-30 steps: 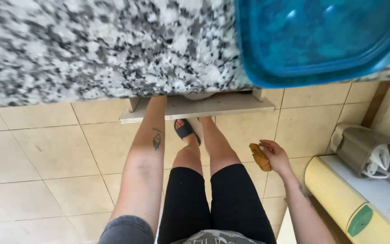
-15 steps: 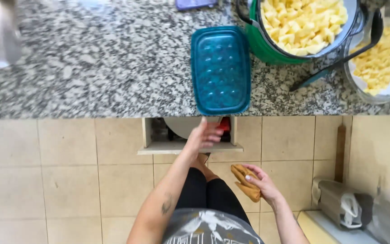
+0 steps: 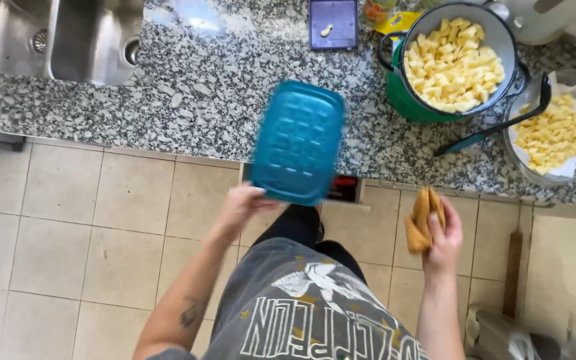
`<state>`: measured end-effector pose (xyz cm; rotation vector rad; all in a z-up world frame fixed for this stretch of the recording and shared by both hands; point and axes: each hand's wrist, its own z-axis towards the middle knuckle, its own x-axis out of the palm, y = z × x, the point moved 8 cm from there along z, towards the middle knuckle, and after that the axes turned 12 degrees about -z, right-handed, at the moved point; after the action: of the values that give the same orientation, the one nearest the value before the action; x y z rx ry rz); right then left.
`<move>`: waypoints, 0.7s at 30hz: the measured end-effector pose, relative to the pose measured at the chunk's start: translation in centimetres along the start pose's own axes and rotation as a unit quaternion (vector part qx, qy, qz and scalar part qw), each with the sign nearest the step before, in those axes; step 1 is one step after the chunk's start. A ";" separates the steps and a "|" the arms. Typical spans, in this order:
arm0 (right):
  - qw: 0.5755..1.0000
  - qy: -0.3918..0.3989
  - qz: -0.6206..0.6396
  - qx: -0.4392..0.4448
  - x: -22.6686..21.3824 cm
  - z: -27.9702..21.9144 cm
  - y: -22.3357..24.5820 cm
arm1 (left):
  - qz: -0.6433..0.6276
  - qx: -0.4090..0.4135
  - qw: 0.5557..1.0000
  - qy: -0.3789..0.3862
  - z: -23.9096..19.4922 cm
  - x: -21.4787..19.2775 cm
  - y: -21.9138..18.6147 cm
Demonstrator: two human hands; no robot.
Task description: The person cleans a kitchen sink and countertop area. They rinse a plastic container and place it in a drying rack, then wipe the sink and surrounding granite countertop with a cloth. They also wipe a white cutting board and a blue plastic lid before placing them in the drying rack.
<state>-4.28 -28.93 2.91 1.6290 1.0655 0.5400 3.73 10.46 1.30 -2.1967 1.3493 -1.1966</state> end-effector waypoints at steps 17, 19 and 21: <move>0.734 -0.179 -0.601 -0.262 27.2 7.0 -0.4 | 0.035 0.374 0.893 -0.247 -8.3 -24.7 -31.2; 0.739 -0.136 -0.631 -0.196 38.0 6.6 -1.1 | 0.022 0.354 0.904 -0.239 -7.7 -28.3 -33.8; 0.600 -0.094 -0.734 -0.306 51.1 6.0 -0.2 | 0.059 0.319 0.921 -0.218 -6.8 -30.0 -36.0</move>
<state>25.82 11.45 -7.78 -0.1308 1.4276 -0.4004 13.47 55.37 12.80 -1.7331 0.7526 -0.8612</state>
